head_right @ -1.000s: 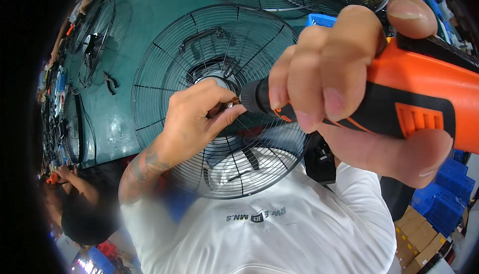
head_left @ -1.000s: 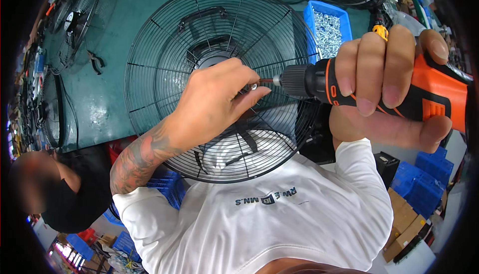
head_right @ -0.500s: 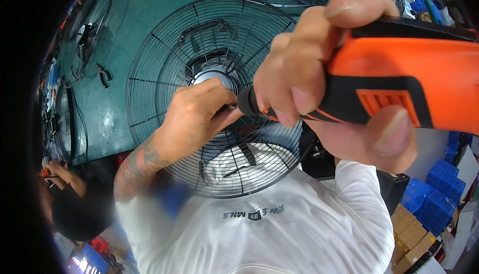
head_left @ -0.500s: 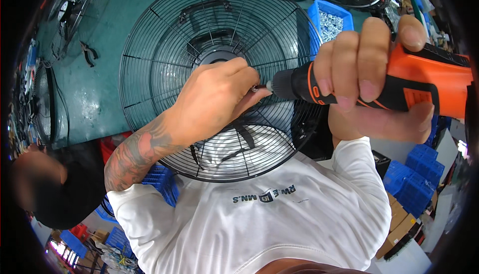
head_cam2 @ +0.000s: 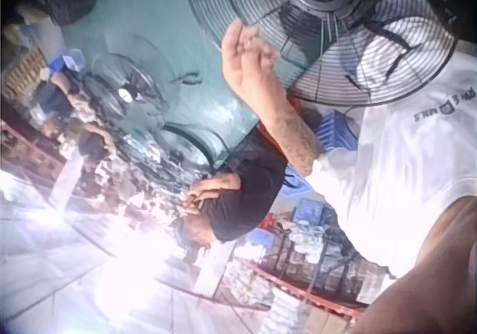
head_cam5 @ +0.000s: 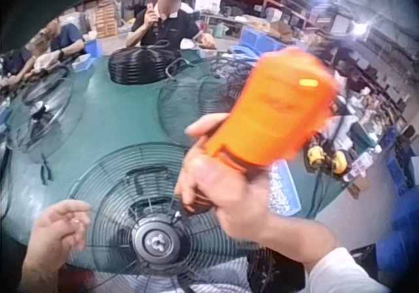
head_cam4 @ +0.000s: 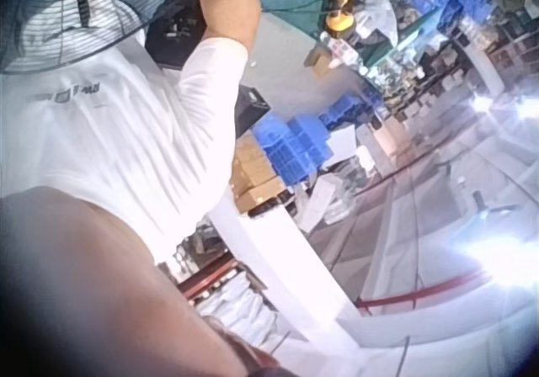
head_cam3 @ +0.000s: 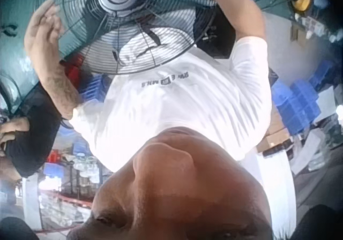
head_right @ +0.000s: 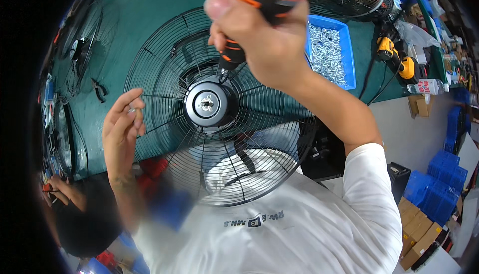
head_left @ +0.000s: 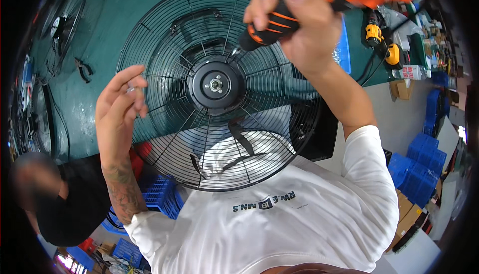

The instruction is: The worker is assembling an industrial fan by attaching the motor and grill components using an electric screwdriver and screws.

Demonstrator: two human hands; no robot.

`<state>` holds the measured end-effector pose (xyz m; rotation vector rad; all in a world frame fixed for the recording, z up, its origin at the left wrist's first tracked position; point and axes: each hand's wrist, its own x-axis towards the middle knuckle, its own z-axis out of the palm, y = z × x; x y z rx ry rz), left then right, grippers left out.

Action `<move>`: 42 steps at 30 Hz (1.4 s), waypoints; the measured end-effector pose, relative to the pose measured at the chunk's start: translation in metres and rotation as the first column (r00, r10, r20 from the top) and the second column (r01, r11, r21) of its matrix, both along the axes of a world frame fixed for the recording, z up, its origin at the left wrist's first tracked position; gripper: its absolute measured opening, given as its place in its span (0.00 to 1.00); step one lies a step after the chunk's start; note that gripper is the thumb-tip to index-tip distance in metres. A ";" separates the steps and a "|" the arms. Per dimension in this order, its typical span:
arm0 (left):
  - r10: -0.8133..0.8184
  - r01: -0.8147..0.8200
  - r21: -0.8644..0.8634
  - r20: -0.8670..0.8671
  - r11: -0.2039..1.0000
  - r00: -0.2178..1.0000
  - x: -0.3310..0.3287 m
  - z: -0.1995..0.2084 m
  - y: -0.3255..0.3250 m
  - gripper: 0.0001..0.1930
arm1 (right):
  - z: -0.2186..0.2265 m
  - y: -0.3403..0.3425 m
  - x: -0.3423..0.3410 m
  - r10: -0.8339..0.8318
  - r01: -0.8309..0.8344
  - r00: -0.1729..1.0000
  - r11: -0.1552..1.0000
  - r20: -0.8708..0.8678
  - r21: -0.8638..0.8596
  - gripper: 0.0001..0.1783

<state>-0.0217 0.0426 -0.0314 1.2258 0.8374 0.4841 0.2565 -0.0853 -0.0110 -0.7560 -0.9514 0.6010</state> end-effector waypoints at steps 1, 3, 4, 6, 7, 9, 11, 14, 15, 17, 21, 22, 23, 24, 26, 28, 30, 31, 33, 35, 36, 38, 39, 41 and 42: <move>0.043 -0.043 0.002 -0.003 0.999 0.999 -0.010 -0.005 0.004 0.20 | -0.006 0.005 -0.001 -0.017 0.017 1.000 0.999 -0.010 -0.043 0.19; 0.090 -0.090 -0.016 0.012 0.996 0.996 -0.026 -0.013 0.009 0.21 | -0.016 0.010 -0.001 -0.031 0.026 0.998 0.995 -0.056 -0.094 0.19; 0.160 -0.159 -0.041 0.008 0.986 0.987 -0.032 -0.017 0.010 0.21 | -0.019 0.010 -0.002 0.030 -0.043 0.994 0.991 -0.104 -0.125 0.19; 0.199 -0.197 -0.058 0.032 0.979 0.980 -0.042 -0.025 0.011 0.21 | -0.026 0.012 -0.006 -0.007 -0.015 0.994 0.980 -0.109 -0.200 0.20; 0.231 -0.226 -0.078 0.072 0.971 0.970 -0.046 -0.027 0.012 0.21 | -0.027 0.013 -0.006 -0.010 -0.013 0.994 0.979 -0.110 -0.205 0.20; 0.174 -0.144 -0.173 0.171 0.974 0.970 -0.054 -0.031 0.013 0.20 | -0.028 0.014 -0.007 0.022 -0.050 0.990 0.980 -0.141 -0.194 0.21; 0.108 -0.027 -0.257 0.306 0.966 0.946 -0.059 -0.033 0.012 0.18 | -0.028 0.016 -0.007 0.071 -0.086 0.992 0.986 -0.107 -0.145 0.21; 0.127 -0.062 -0.212 0.306 0.975 0.944 -0.062 -0.037 0.006 0.14 | -0.025 0.015 -0.010 0.111 -0.100 0.993 0.971 0.039 -0.217 0.20; 0.153 -0.116 -0.151 0.261 0.982 0.953 -0.061 -0.039 0.003 0.12 | -0.024 0.015 -0.012 0.113 -0.059 0.983 0.942 0.147 -0.331 0.19; 0.206 -0.191 -0.087 0.215 0.978 0.955 -0.057 -0.041 -0.003 0.10 | -0.025 0.015 -0.019 0.131 -0.070 0.975 0.948 0.181 -0.312 0.17; 0.110 -0.113 0.037 0.077 0.993 0.991 -0.053 -0.047 -0.009 0.10 | -0.027 0.022 -0.023 0.292 -0.166 0.881 0.927 0.371 -0.336 0.27; 0.084 -0.088 0.035 0.100 0.995 0.991 -0.054 -0.047 -0.009 0.11 | -0.028 0.025 -0.022 0.276 -0.170 0.878 0.944 0.392 -0.283 0.28; 0.062 -0.065 0.021 0.124 0.998 0.990 -0.055 -0.048 -0.009 0.11 | -0.030 0.027 -0.021 0.236 -0.152 0.883 0.962 0.406 -0.228 0.28; 0.049 -0.052 0.019 0.136 0.998 0.990 -0.056 -0.047 -0.009 0.12 | -0.031 0.025 -0.020 0.291 -0.221 0.894 0.948 0.340 -0.231 0.29; 0.021 -0.028 0.041 0.150 0.999 0.988 -0.057 -0.046 -0.007 0.12 | -0.035 0.026 -0.021 0.308 -0.248 0.912 0.940 0.270 -0.236 0.26; 0.000 -0.007 0.049 0.151 0.999 0.988 -0.055 -0.046 -0.008 0.12 | -0.038 0.026 -0.022 0.325 -0.292 0.934 0.933 0.146 -0.208 0.27; 0.053 -0.053 -0.006 0.163 0.999 0.985 -0.052 -0.044 -0.011 0.14 | -0.036 0.026 -0.023 0.344 -0.308 0.924 0.927 0.165 -0.213 0.29; 0.062 -0.061 -0.015 0.176 0.998 0.982 -0.050 -0.042 -0.012 0.14 | -0.033 0.027 -0.023 0.345 -0.304 0.920 0.927 0.184 -0.217 0.31; 0.019 -0.023 0.027 0.124 0.999 0.992 -0.047 -0.039 -0.012 0.15 | -0.021 0.031 -0.021 0.389 -0.345 0.896 0.914 0.214 -0.214 0.35; 0.039 -0.044 0.077 0.069 0.996 0.997 -0.045 -0.034 -0.012 0.16 | -0.001 0.031 -0.013 0.518 -0.486 0.834 0.853 0.193 -0.189 0.34; -0.009 0.007 0.058 0.022 0.998 1.000 -0.044 -0.031 -0.011 0.16 | 0.011 0.029 -0.008 0.483 -0.448 0.840 0.875 0.248 -0.185 0.39; -0.098 0.101 0.057 -0.051 0.993 0.994 -0.042 -0.023 -0.011 0.14 | 0.030 0.030 -0.003 0.436 -0.433 0.858 0.898 0.272 -0.073 0.39; -0.106 0.108 0.055 -0.034 0.993 0.994 -0.039 -0.020 -0.014 0.14 | 0.037 0.029 -0.002 0.412 -0.424 0.871 0.905 0.267 -0.014 0.39; -0.250 0.318 0.375 -0.218 0.871 0.943 -0.028 -0.017 -0.027 0.09 | 0.046 0.024 -0.007 0.397 -0.411 0.893 0.912 0.211 0.024 0.39; -0.259 0.364 0.436 -0.283 0.823 0.924 -0.026 -0.013 -0.033 0.05 | 0.050 0.021 -0.011 0.386 -0.398 0.904 0.917 0.182 0.034 0.38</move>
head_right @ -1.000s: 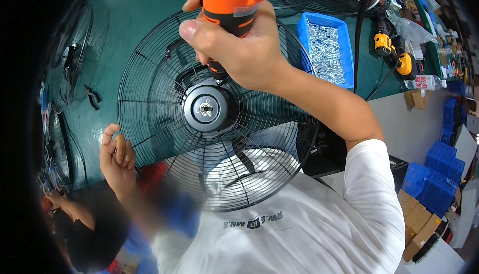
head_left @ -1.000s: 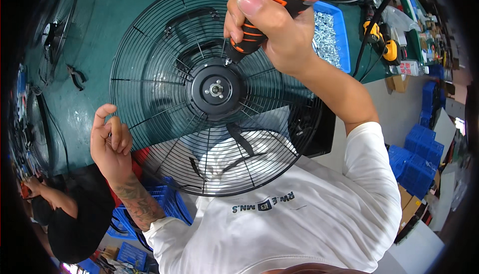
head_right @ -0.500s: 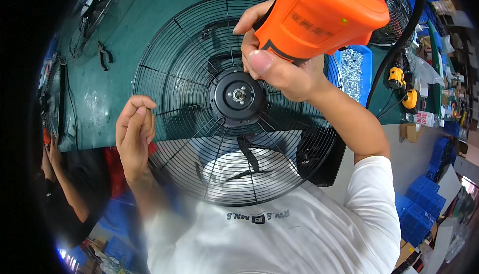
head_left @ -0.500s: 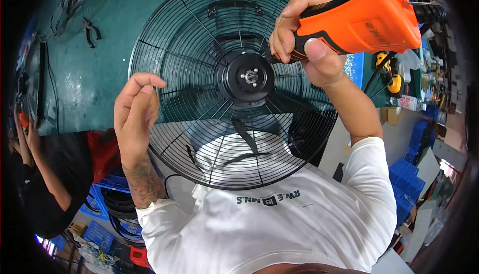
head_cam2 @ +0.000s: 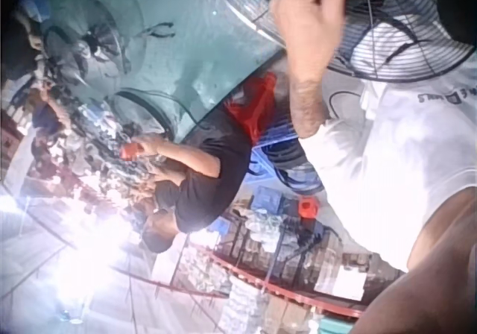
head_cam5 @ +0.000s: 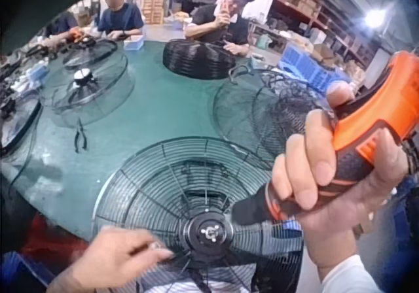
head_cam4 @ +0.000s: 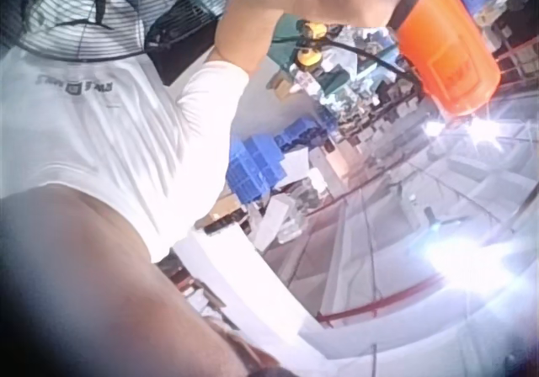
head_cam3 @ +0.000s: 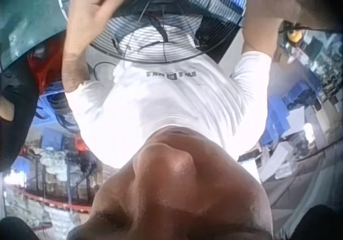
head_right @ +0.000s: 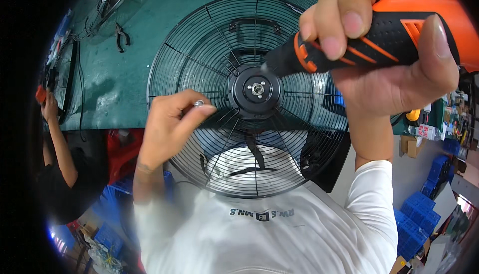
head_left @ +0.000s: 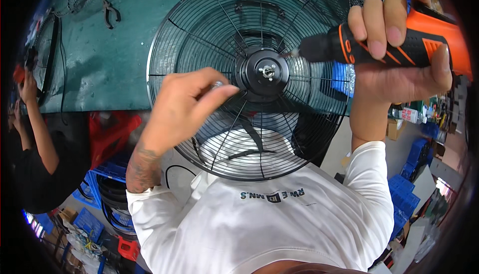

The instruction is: The worker is assembling an industrial fan by attaching the motor and grill components using an electric screwdriver and screws.

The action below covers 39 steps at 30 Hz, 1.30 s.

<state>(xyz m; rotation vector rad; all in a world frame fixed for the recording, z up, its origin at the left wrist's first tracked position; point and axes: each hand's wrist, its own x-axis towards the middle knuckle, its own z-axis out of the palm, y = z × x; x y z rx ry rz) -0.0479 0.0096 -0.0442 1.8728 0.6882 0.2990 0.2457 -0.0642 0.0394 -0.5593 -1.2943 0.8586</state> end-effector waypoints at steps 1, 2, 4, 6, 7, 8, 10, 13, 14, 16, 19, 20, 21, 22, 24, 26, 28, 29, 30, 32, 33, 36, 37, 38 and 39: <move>0.000 0.000 0.001 -0.034 1.000 0.999 0.007 0.000 -0.006 0.05 | 0.002 -0.002 -0.004 0.116 -0.116 0.993 0.993 -0.021 -0.004 0.38; -0.017 0.013 0.065 0.062 0.998 0.998 0.013 0.000 -0.012 0.05 | 0.004 -0.004 -0.009 0.172 -0.173 0.985 0.985 -0.032 -0.005 0.38; -0.057 0.035 0.118 0.187 0.992 0.981 0.021 0.001 -0.021 0.07 | 0.008 -0.009 -0.018 0.291 -0.291 0.957 0.957 -0.002 -0.002 0.39; -0.110 0.078 0.159 0.204 0.984 0.973 0.022 0.002 -0.023 0.07 | 0.010 -0.011 -0.025 0.350 -0.351 0.936 0.936 0.045 0.006 0.41; -0.164 0.128 0.179 0.207 0.975 0.964 0.021 0.003 -0.024 0.07 | 0.011 -0.012 -0.028 0.379 -0.380 0.923 0.925 0.070 0.009 0.42; -0.189 0.156 0.167 0.204 0.974 0.961 0.021 0.003 -0.024 0.07 | 0.009 -0.013 -0.031 0.372 -0.376 0.924 0.926 0.093 0.034 0.41; -0.187 0.152 0.175 0.199 0.973 0.962 0.018 0.004 -0.025 0.07 | 0.009 -0.013 -0.035 0.390 -0.398 0.912 0.916 0.130 0.043 0.40; -0.181 0.146 0.179 0.196 0.973 0.964 0.017 0.004 -0.027 0.07 | 0.008 -0.013 -0.038 0.389 -0.397 0.911 0.917 0.137 0.033 0.40; -0.180 0.145 0.179 0.195 0.973 0.964 0.017 0.004 -0.027 0.07 | 0.007 -0.014 -0.038 0.386 -0.393 0.913 0.919 0.132 0.027 0.40; -0.185 0.143 0.206 0.201 0.968 0.962 0.016 0.003 -0.028 0.07 | 0.006 -0.014 -0.038 0.390 -0.397 0.912 0.917 0.125 0.036 0.40; -0.200 0.148 0.250 0.200 0.957 0.959 0.016 0.002 -0.028 0.07 | 0.003 -0.015 -0.040 0.395 -0.401 0.911 0.915 0.121 0.034 0.40; -0.219 0.164 0.267 0.192 0.950 0.957 0.016 0.001 -0.028 0.07 | 0.003 -0.015 -0.040 0.397 -0.403 0.910 0.915 0.120 0.031 0.40; -0.209 0.155 0.263 0.192 0.952 0.959 0.017 0.002 -0.028 0.07 | 0.003 -0.014 -0.041 0.392 -0.398 0.911 0.917 0.130 0.028 0.41; -0.196 0.136 0.281 0.198 0.950 0.960 0.019 0.001 -0.028 0.08 | 0.005 -0.012 -0.042 0.391 -0.398 0.910 0.917 0.135 0.025 0.41; -0.177 0.111 0.297 0.206 0.948 0.962 0.020 0.003 -0.029 0.08 | 0.009 -0.008 -0.045 0.399 -0.405 0.903 0.915 0.160 0.000 0.40; -0.166 0.063 0.356 0.267 0.933 0.949 0.019 0.004 -0.027 0.14 | 0.013 -0.003 -0.049 0.410 -0.413 0.894 0.911 0.181 -0.027 0.40; 0.019 -0.077 0.325 0.178 0.942 0.984 -0.005 0.010 -0.020 0.18 | 0.010 0.003 -0.058 0.254 -0.256 0.958 0.967 0.132 -0.009 0.35; 0.187 -0.196 0.345 0.059 0.918 0.981 -0.021 0.013 -0.014 0.22 | 0.004 0.005 -0.065 0.111 -0.111 0.993 0.994 0.049 0.000 0.31; 0.356 -0.366 0.332 0.092 0.869 0.930 -0.028 0.006 -0.002 0.24 | -0.003 0.006 -0.073 -0.035 0.035 0.999 0.999 -0.029 -0.006 0.27; 0.551 -0.565 0.302 0.137 0.768 0.823 -0.044 -0.014 0.028 0.25 | -0.017 0.016 -0.078 -0.211 0.194 0.952 0.976 -0.223 -0.094 0.25; 0.622 -0.617 0.241 0.063 0.749 0.781 -0.050 -0.024 0.039 0.24 | -0.025 0.028 -0.075 -0.220 0.204 0.957 0.974 -0.187 -0.101 0.25; 0.565 -0.551 -0.243 -0.013 0.798 0.825 -0.065 -0.052 0.043 0.23 | -0.049 0.046 -0.073 -0.228 0.214 0.968 0.968 -0.102 -0.131 0.25; 0.550 -0.526 -0.251 0.031 0.813 0.835 -0.065 -0.060 0.043 0.23 | -0.056 0.049 -0.073 -0.227 0.214 0.971 0.966 -0.078 -0.142 0.25; 0.548 -0.512 -0.296 0.049 0.807 0.835 -0.063 -0.067 0.043 0.22 | -0.060 0.050 -0.072 -0.238 0.227 0.970 0.959 -0.045 -0.170 0.24; 0.526 -0.473 -0.339 0.084 0.814 0.846 -0.060 -0.072 0.042 0.22 | -0.063 0.050 -0.071 -0.254 0.244 0.966 0.952 -0.035 -0.184 0.24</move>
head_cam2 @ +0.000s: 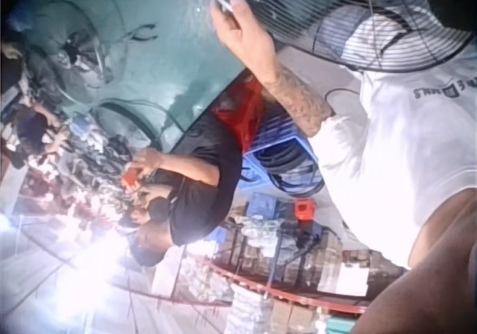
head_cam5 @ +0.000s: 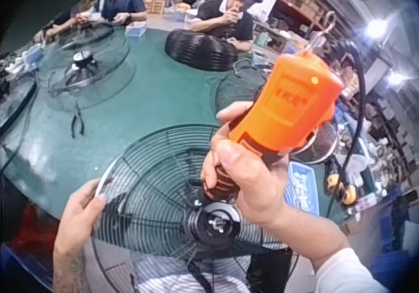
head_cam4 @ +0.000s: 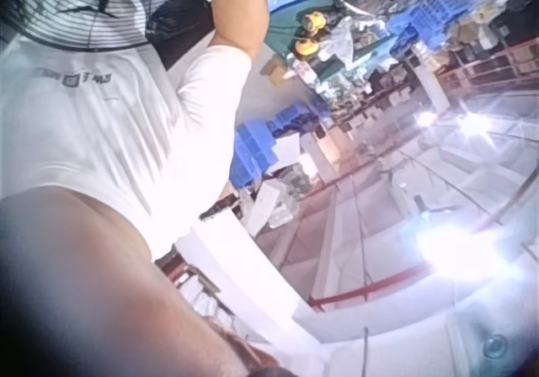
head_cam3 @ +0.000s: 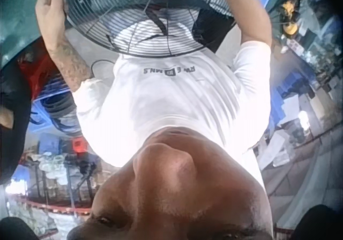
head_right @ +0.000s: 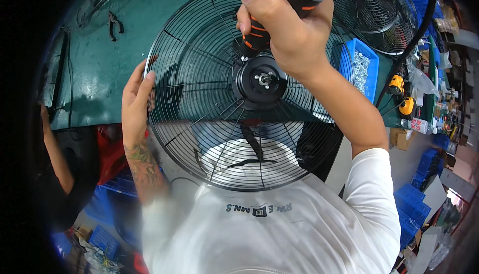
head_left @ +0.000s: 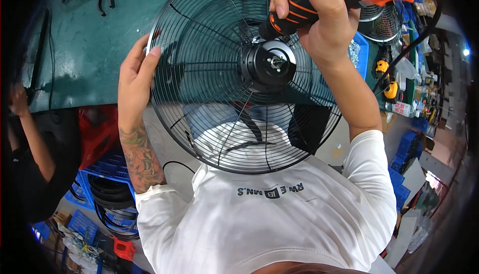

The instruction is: The worker is assembling an industrial fan by attaching the motor and grill components using an electric screwdriver and screws.

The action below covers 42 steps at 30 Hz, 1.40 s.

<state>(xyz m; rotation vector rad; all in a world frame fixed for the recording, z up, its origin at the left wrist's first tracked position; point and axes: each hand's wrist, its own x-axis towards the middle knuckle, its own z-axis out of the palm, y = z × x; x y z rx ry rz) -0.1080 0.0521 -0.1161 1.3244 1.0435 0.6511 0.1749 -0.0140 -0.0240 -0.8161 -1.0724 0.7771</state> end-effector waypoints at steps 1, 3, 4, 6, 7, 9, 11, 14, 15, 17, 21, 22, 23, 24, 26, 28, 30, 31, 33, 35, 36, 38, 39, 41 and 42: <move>0.009 -0.008 -0.022 0.053 1.000 0.999 0.002 -0.003 0.000 0.21 | -0.003 0.000 0.001 -0.016 0.016 1.000 1.000 0.006 -0.017 0.23; 0.018 -0.017 -0.031 0.048 0.999 0.999 0.006 -0.004 0.002 0.21 | -0.005 -0.003 0.002 0.002 -0.002 1.000 0.999 -0.006 -0.034 0.23; 0.007 -0.006 -0.030 0.050 1.000 0.999 0.008 -0.004 0.003 0.22 | -0.005 -0.004 0.003 0.007 -0.008 1.000 0.999 -0.013 -0.041 0.23; 0.010 -0.009 -0.015 0.043 1.000 0.999 0.011 -0.004 0.005 0.21 | -0.004 -0.004 0.004 0.028 -0.028 1.000 0.998 0.000 -0.055 0.24; 0.001 -0.001 0.007 0.036 1.000 0.999 0.011 -0.003 0.005 0.21 | -0.004 -0.003 0.004 0.039 -0.038 0.999 0.998 0.011 -0.058 0.24; 0.010 -0.010 0.002 0.040 1.000 0.999 0.010 -0.003 0.005 0.21 | -0.004 -0.002 0.003 0.066 -0.064 0.997 0.995 0.026 -0.081 0.25; 0.006 -0.006 -0.006 0.037 1.000 0.999 0.009 -0.004 0.005 0.21 | -0.004 -0.001 0.001 0.089 -0.086 0.996 0.991 0.026 -0.105 0.26; 0.049 -0.049 0.012 0.039 0.999 0.998 0.008 -0.006 0.005 0.21 | -0.002 -0.003 -0.003 0.044 -0.023 0.995 0.973 0.087 -0.231 0.26; 0.034 -0.035 0.014 0.044 0.999 0.998 0.008 -0.006 0.006 0.21 | -0.003 -0.003 -0.004 0.092 -0.081 0.995 0.979 0.050 -0.184 0.26; 0.019 -0.020 0.016 0.047 1.000 0.999 0.008 -0.007 0.007 0.21 | -0.003 -0.003 -0.005 0.121 -0.120 0.993 0.981 -0.002 -0.149 0.27; 0.038 -0.037 -0.020 0.064 0.999 0.997 0.009 -0.010 0.007 0.20 | -0.005 -0.003 -0.003 0.133 -0.139 0.990 0.982 -0.050 -0.128 0.28; 0.038 -0.037 -0.013 0.074 0.999 0.997 0.009 -0.011 0.007 0.20 | -0.007 -0.003 -0.002 0.157 -0.162 0.986 0.979 -0.047 -0.125 0.28; 0.036 -0.035 -0.017 0.073 0.999 0.997 0.010 -0.011 0.007 0.20 | -0.009 -0.003 -0.001 0.169 -0.173 0.985 0.977 -0.045 -0.124 0.28; 0.031 -0.031 -0.002 0.077 1.000 0.997 0.010 -0.012 0.008 0.20 | -0.011 -0.003 0.001 0.181 -0.185 0.983 0.975 -0.043 -0.123 0.27; 0.026 -0.027 0.011 0.081 1.000 0.996 0.009 -0.012 0.008 0.20 | -0.016 -0.004 0.002 0.188 -0.192 0.981 0.975 -0.044 -0.109 0.27; 0.022 -0.021 -0.010 0.102 1.000 0.995 0.008 -0.012 0.007 0.20 | -0.021 -0.002 0.002 0.209 -0.211 0.978 0.973 -0.030 -0.095 0.27; 0.034 -0.033 -0.016 0.084 0.999 0.996 0.008 -0.012 0.007 0.20 | -0.023 -0.002 0.003 0.226 -0.226 0.974 0.970 -0.016 -0.086 0.26; 0.020 -0.020 0.000 0.092 1.000 0.996 0.008 -0.012 0.007 0.20 | -0.023 -0.003 0.003 0.230 -0.230 0.973 0.968 -0.004 -0.098 0.27; 0.033 -0.031 -0.023 0.087 0.999 0.996 0.009 -0.012 0.007 0.20 | -0.022 -0.003 0.004 0.241 -0.238 0.970 0.965 0.012 -0.105 0.28; 0.031 -0.028 -0.033 0.102 0.999 0.994 0.009 -0.011 0.007 0.20 | -0.020 -0.004 0.004 0.240 -0.226 0.967 0.963 0.089 -0.146 0.24; 0.088 -0.093 0.065 0.078 0.994 0.993 0.009 -0.010 0.007 0.20 | -0.019 -0.005 0.005 0.237 -0.215 0.966 0.958 0.106 -0.187 0.24; 0.155 -0.161 0.170 0.051 0.972 0.987 0.003 -0.001 0.006 0.19 | -0.020 -0.005 0.003 0.206 -0.178 0.944 0.976 0.257 -0.127 0.20; 0.191 -0.214 0.107 0.195 0.971 0.962 -0.003 0.007 0.006 0.20 | -0.021 -0.007 0.002 0.189 -0.158 0.957 0.976 0.222 -0.150 0.18; 0.260 -0.292 0.022 0.395 0.956 0.881 -0.011 0.022 0.001 0.23 | -0.020 -0.006 0.002 0.214 -0.204 0.972 0.974 0.101 -0.097 0.18; 0.189 -0.241 0.064 0.443 0.968 0.876 -0.011 0.029 -0.001 0.23 | -0.019 -0.003 0.003 0.197 -0.186 0.975 0.976 0.101 -0.109 0.19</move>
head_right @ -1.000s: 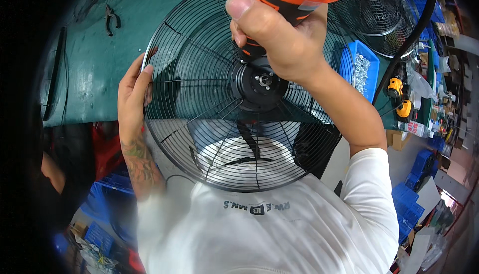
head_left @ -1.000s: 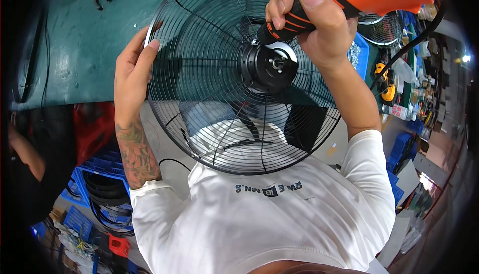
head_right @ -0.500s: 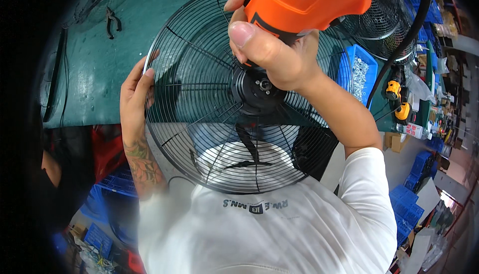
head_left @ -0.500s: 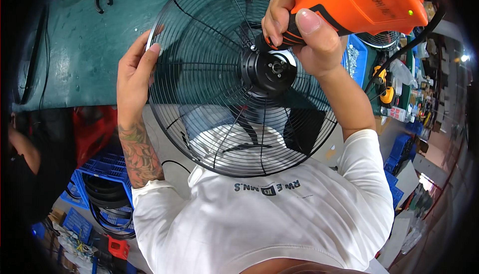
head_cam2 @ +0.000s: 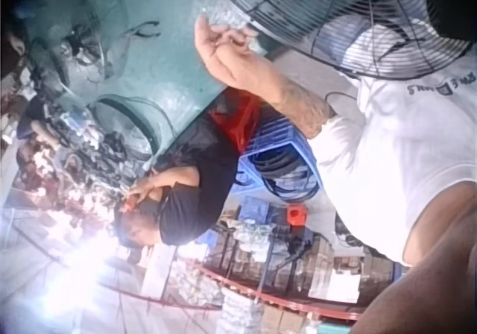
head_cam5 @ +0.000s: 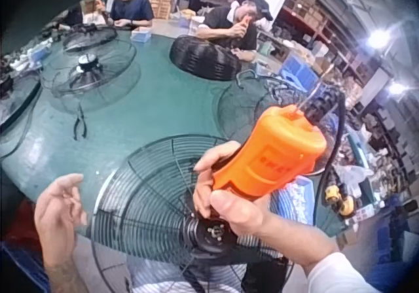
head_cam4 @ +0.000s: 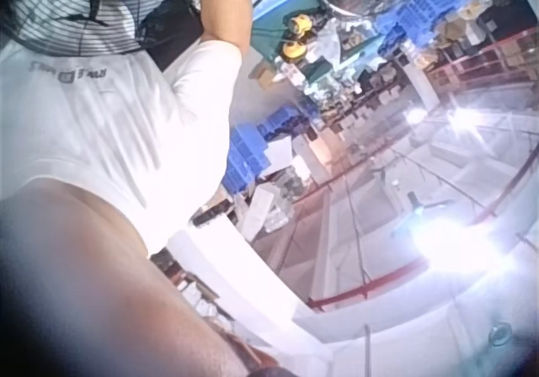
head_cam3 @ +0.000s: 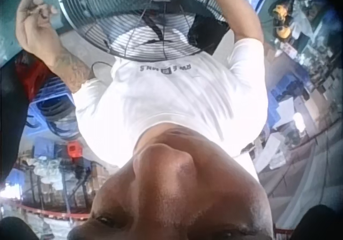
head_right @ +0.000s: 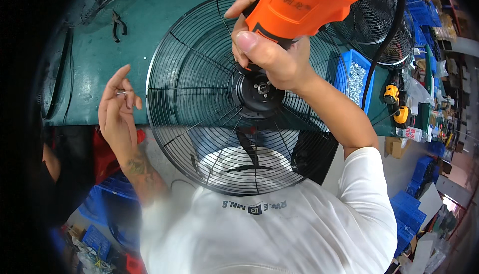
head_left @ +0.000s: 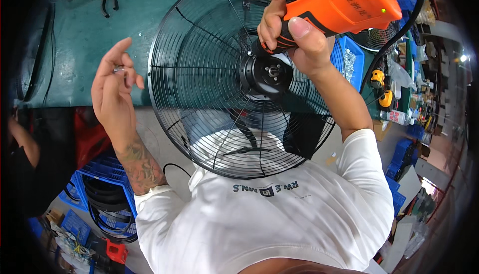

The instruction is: The worker is assembling an industrial fan by attaching the motor and grill components using an electric screwdriver and screws.

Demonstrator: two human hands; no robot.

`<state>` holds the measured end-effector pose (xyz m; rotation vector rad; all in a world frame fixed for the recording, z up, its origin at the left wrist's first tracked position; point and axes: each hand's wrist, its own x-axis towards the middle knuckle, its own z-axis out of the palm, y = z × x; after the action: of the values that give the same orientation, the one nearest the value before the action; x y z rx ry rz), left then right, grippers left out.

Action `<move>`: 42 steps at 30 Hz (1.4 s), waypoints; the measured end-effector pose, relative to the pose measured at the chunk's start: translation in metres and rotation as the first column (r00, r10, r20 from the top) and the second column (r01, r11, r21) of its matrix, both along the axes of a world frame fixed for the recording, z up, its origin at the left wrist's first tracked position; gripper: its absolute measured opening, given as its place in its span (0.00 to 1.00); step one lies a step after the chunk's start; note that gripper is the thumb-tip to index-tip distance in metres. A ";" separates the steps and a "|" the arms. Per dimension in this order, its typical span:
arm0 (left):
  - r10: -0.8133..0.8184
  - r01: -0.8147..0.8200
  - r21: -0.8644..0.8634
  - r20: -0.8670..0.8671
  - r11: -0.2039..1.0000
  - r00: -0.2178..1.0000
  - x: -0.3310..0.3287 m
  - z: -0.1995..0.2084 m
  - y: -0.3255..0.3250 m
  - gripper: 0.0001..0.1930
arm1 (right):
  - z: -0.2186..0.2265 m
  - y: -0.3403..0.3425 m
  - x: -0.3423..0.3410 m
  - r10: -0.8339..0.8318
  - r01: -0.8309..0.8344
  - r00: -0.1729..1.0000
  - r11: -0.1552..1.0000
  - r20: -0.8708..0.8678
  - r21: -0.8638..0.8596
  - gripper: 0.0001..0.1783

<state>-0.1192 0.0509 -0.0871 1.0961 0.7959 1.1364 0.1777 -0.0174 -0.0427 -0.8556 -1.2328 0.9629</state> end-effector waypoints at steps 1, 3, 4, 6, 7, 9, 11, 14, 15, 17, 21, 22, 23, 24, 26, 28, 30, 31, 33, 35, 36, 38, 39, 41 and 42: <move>-0.060 0.059 -0.017 -0.020 0.998 0.998 0.001 0.006 -0.006 0.23 | 0.003 -0.001 0.000 -0.002 0.002 1.000 1.000 0.000 0.007 0.19; -0.204 0.202 -0.023 -0.114 0.979 0.972 0.006 0.019 -0.021 0.24 | 0.014 0.002 0.002 0.067 -0.071 0.992 0.997 0.110 0.034 0.20; -0.375 0.375 -0.035 -0.008 0.927 0.927 0.011 0.024 -0.024 0.22 | 0.023 0.004 0.003 0.075 -0.081 0.991 0.995 0.112 0.054 0.20; -0.421 0.418 -0.085 -0.023 0.905 0.907 0.028 0.028 -0.044 0.20 | 0.044 0.000 0.005 0.142 -0.155 0.986 0.972 0.084 0.174 0.25; -0.458 0.448 -0.102 -0.115 0.888 0.881 0.035 0.030 -0.050 0.19 | 0.055 -0.005 0.006 0.164 -0.178 0.983 0.958 0.080 0.225 0.28; -0.531 0.562 -0.043 -0.397 0.826 0.749 0.046 0.034 -0.057 0.19 | 0.078 -0.020 0.007 0.268 -0.271 0.962 0.922 0.051 0.276 0.33; -0.396 0.627 0.275 -0.578 0.729 0.713 0.059 0.035 -0.066 0.21 | 0.092 -0.039 0.006 0.351 -0.338 0.936 0.900 0.003 0.276 0.34; -0.379 0.615 0.423 -0.518 0.665 0.767 0.075 0.032 -0.080 0.28 | 0.096 -0.063 0.001 0.369 -0.350 0.929 0.888 -0.008 0.298 0.32; -0.367 0.580 0.499 -0.463 0.644 0.806 0.077 0.031 -0.082 0.31 | 0.096 -0.068 0.000 0.387 -0.369 0.922 0.878 0.002 0.306 0.32; -0.383 0.607 0.483 -0.486 0.632 0.786 0.075 0.031 -0.083 0.34 | 0.095 -0.072 -0.002 0.413 -0.396 0.911 0.867 0.010 0.301 0.32; -0.365 0.599 0.516 -0.487 0.613 0.793 0.072 0.028 -0.081 0.38 | 0.092 -0.070 -0.004 0.433 -0.421 0.901 0.850 0.038 0.317 0.33; -0.329 0.565 0.562 -0.469 0.604 0.819 0.071 0.028 -0.082 0.38 | 0.092 -0.070 -0.004 0.434 -0.425 0.900 0.848 0.047 0.316 0.33; -0.329 0.566 0.560 -0.471 0.605 0.819 0.070 0.028 -0.082 0.38 | 0.092 -0.070 -0.004 0.435 -0.429 0.899 0.846 0.056 0.315 0.33; -0.328 0.573 0.546 -0.483 0.611 0.812 0.069 0.028 -0.083 0.38 | 0.092 -0.070 -0.005 0.441 -0.442 0.895 0.848 0.073 0.292 0.33; -0.336 0.586 0.523 -0.497 0.619 0.800 0.068 0.028 -0.084 0.38 | 0.092 -0.071 -0.006 0.443 -0.448 0.893 0.855 0.081 0.263 0.33; -0.317 0.590 0.546 -0.515 0.595 0.796 0.067 0.027 -0.083 0.39 | 0.091 -0.072 -0.006 0.401 -0.393 0.916 0.886 0.021 0.247 0.33; -0.308 0.573 0.564 -0.499 0.594 0.810 0.067 0.026 -0.082 0.40 | 0.090 -0.071 -0.007 0.413 -0.405 0.910 0.882 0.016 0.242 0.33; -0.297 0.565 0.575 -0.497 0.591 0.816 0.067 0.027 -0.081 0.41 | 0.089 -0.070 -0.007 0.427 -0.419 0.904 0.875 0.022 0.242 0.33; -0.306 0.579 0.574 -0.505 0.580 0.807 0.068 0.029 -0.080 0.42 | 0.088 -0.069 -0.007 0.436 -0.423 0.900 0.877 -0.009 0.228 0.34; -0.317 0.601 0.564 -0.525 0.566 0.790 0.068 0.032 -0.081 0.43 | 0.086 -0.070 -0.009 0.429 -0.411 0.902 0.886 -0.047 0.212 0.34; -0.302 0.578 0.526 -0.520 0.624 0.799 0.068 0.034 -0.081 0.42 | 0.083 -0.071 -0.010 0.383 -0.364 0.922 0.906 -0.055 0.215 0.34; -0.297 0.554 0.481 -0.511 0.679 0.807 0.065 0.035 -0.079 0.42 | 0.078 -0.076 -0.012 0.329 -0.310 0.942 0.928 -0.064 0.206 0.35; -0.171 0.483 0.502 -0.545 0.717 0.821 0.060 0.034 -0.072 0.41 | 0.075 -0.078 -0.012 0.256 -0.243 0.965 0.957 -0.064 0.159 0.34; -0.040 0.402 0.529 -0.569 0.747 0.822 0.054 0.028 -0.059 0.40 | 0.067 -0.081 -0.013 0.115 -0.109 0.989 0.992 -0.095 0.061 0.34; 0.058 0.336 0.546 -0.581 0.768 0.812 0.053 0.023 -0.054 0.38 | 0.062 -0.081 -0.014 0.113 -0.109 0.993 0.992 -0.047 0.067 0.33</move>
<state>-0.0663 -0.0033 -0.0639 2.1129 0.7709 0.9547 0.1635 -0.0985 0.0197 -0.7144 -1.2715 1.0226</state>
